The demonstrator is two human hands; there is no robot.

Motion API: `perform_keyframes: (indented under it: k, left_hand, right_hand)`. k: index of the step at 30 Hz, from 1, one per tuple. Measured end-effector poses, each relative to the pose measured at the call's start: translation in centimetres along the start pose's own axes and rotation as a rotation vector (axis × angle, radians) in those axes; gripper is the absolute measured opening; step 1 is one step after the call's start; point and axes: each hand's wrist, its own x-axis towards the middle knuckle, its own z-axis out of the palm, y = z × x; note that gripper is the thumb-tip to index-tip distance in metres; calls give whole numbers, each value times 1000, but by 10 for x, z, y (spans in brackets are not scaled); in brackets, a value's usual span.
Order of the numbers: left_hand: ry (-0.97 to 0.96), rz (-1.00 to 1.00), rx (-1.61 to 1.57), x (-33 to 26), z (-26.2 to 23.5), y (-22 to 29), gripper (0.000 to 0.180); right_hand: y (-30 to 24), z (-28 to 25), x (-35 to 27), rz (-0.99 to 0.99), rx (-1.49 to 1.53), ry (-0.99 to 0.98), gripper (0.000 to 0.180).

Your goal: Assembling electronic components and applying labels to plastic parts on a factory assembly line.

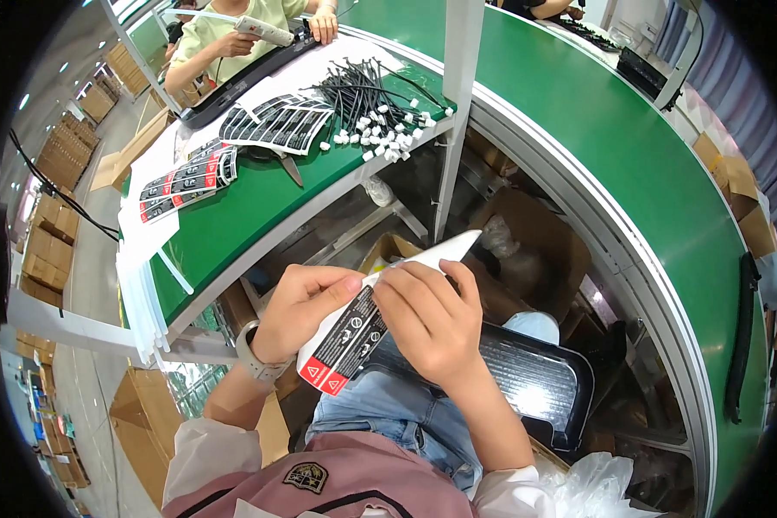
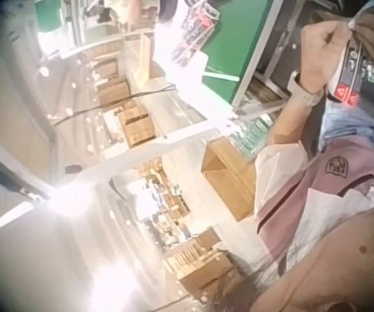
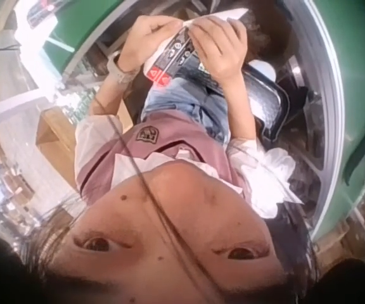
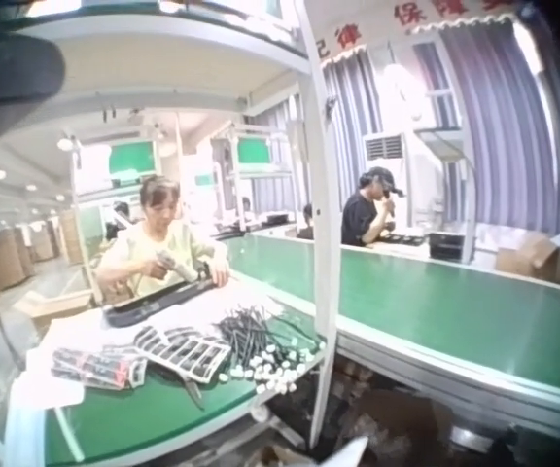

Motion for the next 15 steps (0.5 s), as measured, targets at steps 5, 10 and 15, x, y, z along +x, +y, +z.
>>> perform_keyframes:
  k: [5, 10, 15]
  left_hand:
    - [292, 81, 6, 6, -19, -18, 24]
    - [1049, 463, -12, 33, -146, -12, 23]
    - [1161, 1, 764, 17, -295, -33, 32]
  right_hand:
    - [0, 1, 1, 85, 311, -48, 19]
    - [20, -38, -17, 373, 365, 71, 12]
    - [72, -59, -85, 698, 161, 21, 14]
